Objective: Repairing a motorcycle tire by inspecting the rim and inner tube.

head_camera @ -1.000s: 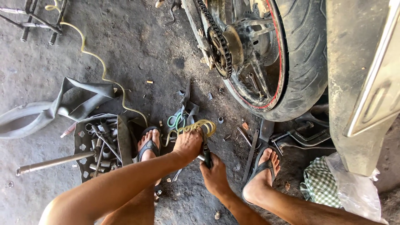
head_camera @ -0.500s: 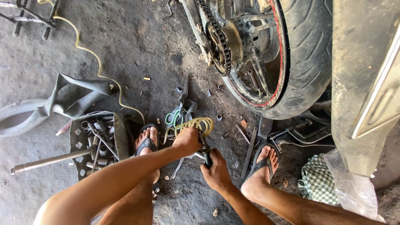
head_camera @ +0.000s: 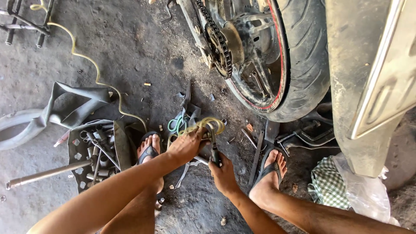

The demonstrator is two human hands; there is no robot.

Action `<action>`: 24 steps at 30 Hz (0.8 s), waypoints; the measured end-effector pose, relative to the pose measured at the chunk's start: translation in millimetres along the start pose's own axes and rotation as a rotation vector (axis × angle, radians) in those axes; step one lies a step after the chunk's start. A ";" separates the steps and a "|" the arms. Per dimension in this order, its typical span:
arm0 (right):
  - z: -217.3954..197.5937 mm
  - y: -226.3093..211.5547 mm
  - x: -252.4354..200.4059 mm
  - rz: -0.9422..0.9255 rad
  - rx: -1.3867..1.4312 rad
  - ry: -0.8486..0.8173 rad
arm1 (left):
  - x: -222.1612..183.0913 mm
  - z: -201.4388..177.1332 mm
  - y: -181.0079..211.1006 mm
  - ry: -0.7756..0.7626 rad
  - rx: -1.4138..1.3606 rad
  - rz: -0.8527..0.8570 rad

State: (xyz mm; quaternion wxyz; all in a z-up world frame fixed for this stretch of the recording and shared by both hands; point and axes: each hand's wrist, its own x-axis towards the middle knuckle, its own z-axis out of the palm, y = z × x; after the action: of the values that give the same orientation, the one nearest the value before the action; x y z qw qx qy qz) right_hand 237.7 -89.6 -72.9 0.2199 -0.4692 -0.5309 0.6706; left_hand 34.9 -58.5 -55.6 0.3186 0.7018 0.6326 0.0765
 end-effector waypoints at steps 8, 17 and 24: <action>1.0 -12.3 -3.8 -0.055 0.007 -0.009 | 0.0 -14.2 -6.1 0.033 -0.225 0.086; -1.8 -9.9 0.2 0.031 0.070 -0.015 | 4.8 -17.2 -4.5 -0.039 -0.308 -0.024; -3.6 -2.9 0.1 0.068 0.137 -0.042 | 7.2 -26.4 4.5 -0.120 -0.664 -0.300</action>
State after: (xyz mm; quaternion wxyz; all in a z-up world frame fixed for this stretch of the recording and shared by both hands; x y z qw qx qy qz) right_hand 240.1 -86.7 -70.2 0.2175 -0.4567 -0.4718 0.7221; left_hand 26.6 -42.5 -34.6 0.5732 0.4629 0.6493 0.1888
